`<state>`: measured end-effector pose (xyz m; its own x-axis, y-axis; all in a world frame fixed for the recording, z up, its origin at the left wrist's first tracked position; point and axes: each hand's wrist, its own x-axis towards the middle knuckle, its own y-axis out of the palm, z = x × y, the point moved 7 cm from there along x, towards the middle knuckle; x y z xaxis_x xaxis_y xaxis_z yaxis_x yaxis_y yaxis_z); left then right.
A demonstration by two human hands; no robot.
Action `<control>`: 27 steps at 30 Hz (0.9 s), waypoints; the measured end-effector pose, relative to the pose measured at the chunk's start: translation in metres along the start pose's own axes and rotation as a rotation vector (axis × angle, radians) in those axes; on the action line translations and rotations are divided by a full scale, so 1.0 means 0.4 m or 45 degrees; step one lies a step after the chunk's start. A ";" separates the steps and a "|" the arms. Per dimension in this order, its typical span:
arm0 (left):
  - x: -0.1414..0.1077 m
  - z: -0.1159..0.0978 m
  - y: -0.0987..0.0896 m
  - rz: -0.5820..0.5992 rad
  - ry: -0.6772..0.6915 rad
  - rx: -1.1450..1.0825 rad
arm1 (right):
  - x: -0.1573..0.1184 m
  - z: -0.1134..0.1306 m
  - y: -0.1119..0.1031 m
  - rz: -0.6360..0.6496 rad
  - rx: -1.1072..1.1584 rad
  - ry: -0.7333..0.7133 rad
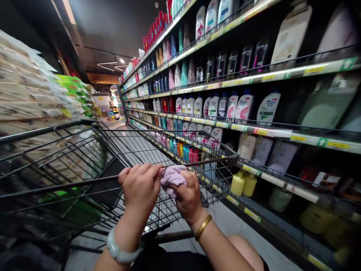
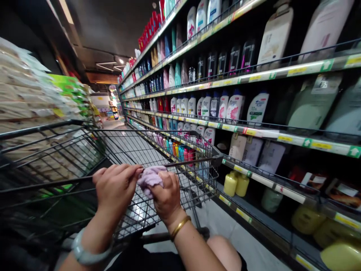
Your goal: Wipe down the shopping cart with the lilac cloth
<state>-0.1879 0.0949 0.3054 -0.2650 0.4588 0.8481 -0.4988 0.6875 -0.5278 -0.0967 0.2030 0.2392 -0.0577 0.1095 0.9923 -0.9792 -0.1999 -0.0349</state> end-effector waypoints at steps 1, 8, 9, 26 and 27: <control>0.002 0.001 0.004 -0.006 -0.025 0.006 | -0.007 -0.008 0.004 0.006 0.018 0.038; 0.025 -0.013 0.043 0.159 -0.153 0.057 | 0.027 -0.054 0.017 -0.112 0.375 0.425; 0.028 -0.014 0.048 0.183 -0.164 0.060 | 0.021 -0.066 0.029 -0.076 0.380 0.416; 0.079 -0.025 0.121 0.322 -0.153 0.123 | -0.099 -0.229 0.091 -0.168 0.240 0.778; 0.083 -0.027 0.124 0.338 -0.138 0.138 | -0.122 -0.254 0.090 -0.225 0.196 0.870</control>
<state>-0.2126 0.1504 0.3066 -0.4815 0.5476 0.6844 -0.4839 0.4850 -0.7284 -0.1490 0.2894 0.1775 -0.0593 0.7271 0.6839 -0.9496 -0.2524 0.1860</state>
